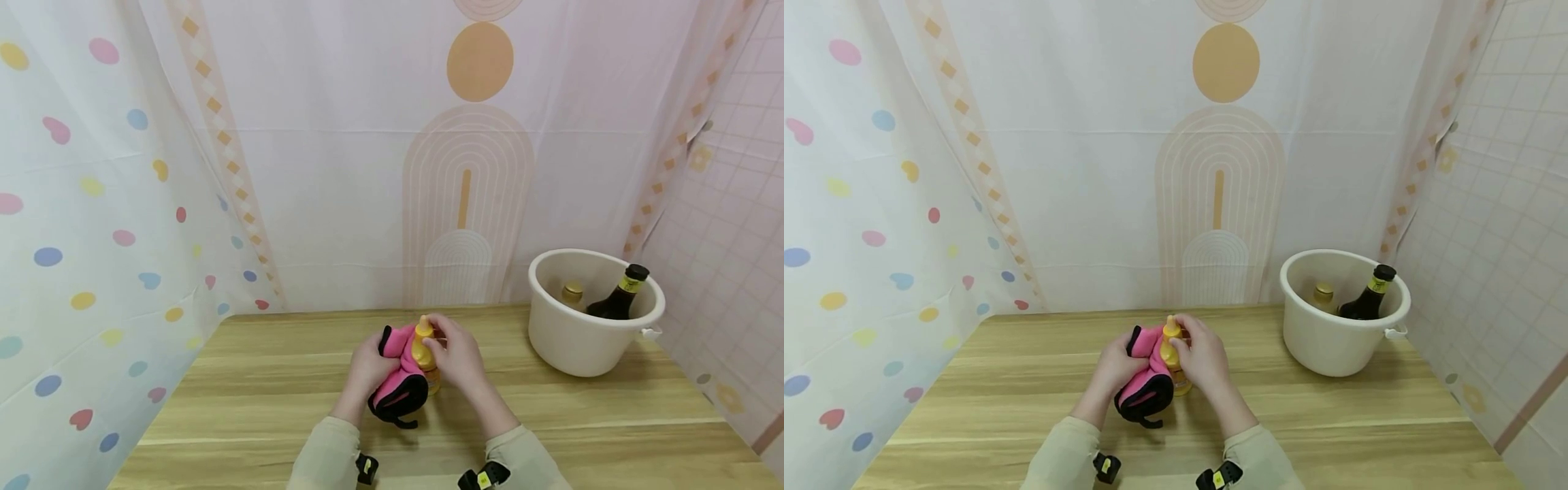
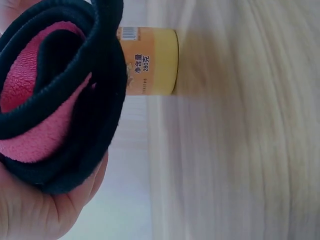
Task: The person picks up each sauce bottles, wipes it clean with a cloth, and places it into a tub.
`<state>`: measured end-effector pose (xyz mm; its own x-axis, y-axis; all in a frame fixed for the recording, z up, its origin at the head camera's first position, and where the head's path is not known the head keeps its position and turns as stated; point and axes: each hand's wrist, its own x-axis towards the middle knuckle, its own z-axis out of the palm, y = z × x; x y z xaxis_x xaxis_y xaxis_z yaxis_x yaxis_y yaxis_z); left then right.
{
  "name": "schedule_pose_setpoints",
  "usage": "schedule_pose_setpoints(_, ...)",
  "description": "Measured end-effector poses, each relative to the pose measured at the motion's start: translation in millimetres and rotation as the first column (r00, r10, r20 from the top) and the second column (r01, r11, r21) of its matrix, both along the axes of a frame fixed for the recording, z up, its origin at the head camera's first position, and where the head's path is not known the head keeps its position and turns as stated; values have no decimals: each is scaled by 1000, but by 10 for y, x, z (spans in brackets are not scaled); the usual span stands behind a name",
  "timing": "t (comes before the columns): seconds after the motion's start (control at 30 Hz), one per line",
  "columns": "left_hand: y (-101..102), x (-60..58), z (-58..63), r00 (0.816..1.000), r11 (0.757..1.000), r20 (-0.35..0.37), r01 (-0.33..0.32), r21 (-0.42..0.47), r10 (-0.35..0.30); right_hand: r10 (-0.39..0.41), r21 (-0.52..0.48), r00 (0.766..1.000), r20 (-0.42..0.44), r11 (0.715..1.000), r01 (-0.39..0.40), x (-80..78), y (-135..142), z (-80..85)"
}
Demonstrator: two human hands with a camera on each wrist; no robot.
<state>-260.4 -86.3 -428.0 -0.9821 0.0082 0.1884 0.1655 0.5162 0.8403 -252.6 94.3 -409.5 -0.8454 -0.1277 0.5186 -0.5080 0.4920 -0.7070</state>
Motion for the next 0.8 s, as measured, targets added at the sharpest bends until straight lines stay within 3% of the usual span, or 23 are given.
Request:
schedule_pose_setpoints(0.23, -1, -25, -11, 999, 1000, 39, 4, -6, -4, -3, 3, 1000, -3, 1000, 3, -14, 3, -5)
schedule_pose_setpoints(0.47, 7, -53, -77, 995, 997, 93, 33, -74, -26, 10, 0, 1000, -4, 1000, -10, -24, 6, -14)
schedule_pose_setpoints(0.67, 10, -71, -120, 995, 985, 83, 71, -155, -58, 9, 3, 1000, -4, 1000, -9, -26, 7, -23)
schedule_pose_setpoints(0.8, -12, -84, -155, 992, 983, 93, 95, -155, -82, 10, 5, 1000, -2, 1000, -10, -28, 9, -20)
